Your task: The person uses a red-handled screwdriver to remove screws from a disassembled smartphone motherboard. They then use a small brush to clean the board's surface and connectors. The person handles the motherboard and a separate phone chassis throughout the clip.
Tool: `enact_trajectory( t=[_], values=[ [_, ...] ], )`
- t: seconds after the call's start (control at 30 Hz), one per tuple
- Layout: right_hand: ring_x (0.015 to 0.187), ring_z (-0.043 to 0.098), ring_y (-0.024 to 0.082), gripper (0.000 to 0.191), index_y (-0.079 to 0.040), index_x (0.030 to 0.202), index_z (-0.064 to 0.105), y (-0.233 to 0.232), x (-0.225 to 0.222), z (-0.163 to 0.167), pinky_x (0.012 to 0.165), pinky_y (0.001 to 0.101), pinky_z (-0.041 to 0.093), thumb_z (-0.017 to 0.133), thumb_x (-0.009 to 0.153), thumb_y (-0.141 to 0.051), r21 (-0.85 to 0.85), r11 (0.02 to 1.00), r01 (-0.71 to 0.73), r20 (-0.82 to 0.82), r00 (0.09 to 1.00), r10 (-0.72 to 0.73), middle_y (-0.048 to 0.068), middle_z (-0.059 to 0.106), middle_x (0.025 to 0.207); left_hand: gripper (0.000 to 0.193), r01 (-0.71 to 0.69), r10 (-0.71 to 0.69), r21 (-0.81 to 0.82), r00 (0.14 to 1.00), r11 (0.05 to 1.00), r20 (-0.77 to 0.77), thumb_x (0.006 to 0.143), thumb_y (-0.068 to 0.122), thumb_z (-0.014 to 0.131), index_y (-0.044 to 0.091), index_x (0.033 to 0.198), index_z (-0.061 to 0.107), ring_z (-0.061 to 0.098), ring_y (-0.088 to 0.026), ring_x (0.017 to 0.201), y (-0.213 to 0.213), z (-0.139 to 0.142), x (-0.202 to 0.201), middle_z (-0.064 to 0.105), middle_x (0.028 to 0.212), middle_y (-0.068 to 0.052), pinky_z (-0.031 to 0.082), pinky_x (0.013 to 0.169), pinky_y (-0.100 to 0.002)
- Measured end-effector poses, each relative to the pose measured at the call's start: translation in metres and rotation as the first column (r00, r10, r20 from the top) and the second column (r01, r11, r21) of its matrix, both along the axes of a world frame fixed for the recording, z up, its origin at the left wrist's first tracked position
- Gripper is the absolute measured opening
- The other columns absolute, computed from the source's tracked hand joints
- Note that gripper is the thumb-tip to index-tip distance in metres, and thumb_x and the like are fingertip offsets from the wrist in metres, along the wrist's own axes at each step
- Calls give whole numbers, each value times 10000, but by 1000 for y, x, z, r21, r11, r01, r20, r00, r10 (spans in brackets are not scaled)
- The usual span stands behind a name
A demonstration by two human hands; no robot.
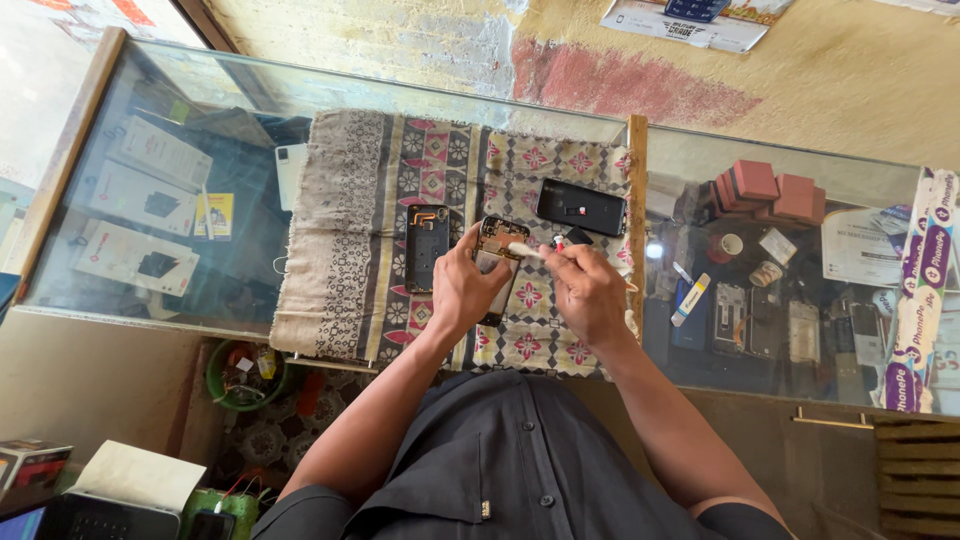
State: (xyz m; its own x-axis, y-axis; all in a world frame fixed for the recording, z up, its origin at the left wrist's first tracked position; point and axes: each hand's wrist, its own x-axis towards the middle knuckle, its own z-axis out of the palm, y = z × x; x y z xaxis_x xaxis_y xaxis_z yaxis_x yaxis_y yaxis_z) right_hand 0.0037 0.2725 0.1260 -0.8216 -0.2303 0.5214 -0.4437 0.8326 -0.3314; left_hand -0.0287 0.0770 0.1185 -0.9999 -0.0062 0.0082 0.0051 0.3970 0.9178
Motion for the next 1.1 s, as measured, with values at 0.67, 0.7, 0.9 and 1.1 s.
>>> enact_trajectory(
  t=[0.67,0.7,0.9,1.1],
  values=[
    [782,631,185,352,-112,1157,798,6,-2,-12,662,334,546,765,833,22,44,998,-40,-42,998,42,37,662,911,743,7,-5,-24,994,1000,111,780,285,740,27,1447,540,696,-215,586,2,-11,1,748,848,-171,553,659,-369],
    [781,631,182,333,-115,1153,797,5,-3,-10,662,332,545,771,847,14,34,999,-36,-53,998,38,30,658,905,732,2,-2,-5,994,1000,113,783,285,732,32,1445,545,698,-218,580,2,-12,1,752,875,-160,557,654,-367],
    [767,629,168,290,-93,1146,791,5,0,-14,653,312,528,767,871,-3,-13,1000,-28,-78,997,27,23,643,904,751,-10,13,-28,995,1000,101,776,287,756,13,1439,535,717,-221,630,2,-17,3,753,876,-186,554,688,-360],
    [701,517,67,175,-55,1120,766,23,-18,-49,619,236,427,786,973,-147,-652,718,242,449,887,109,-10,636,862,717,20,-19,61,1000,998,-12,782,256,744,-5,1421,551,730,-197,679,4,-18,10,770,944,-167,566,702,-351]
  ],
)
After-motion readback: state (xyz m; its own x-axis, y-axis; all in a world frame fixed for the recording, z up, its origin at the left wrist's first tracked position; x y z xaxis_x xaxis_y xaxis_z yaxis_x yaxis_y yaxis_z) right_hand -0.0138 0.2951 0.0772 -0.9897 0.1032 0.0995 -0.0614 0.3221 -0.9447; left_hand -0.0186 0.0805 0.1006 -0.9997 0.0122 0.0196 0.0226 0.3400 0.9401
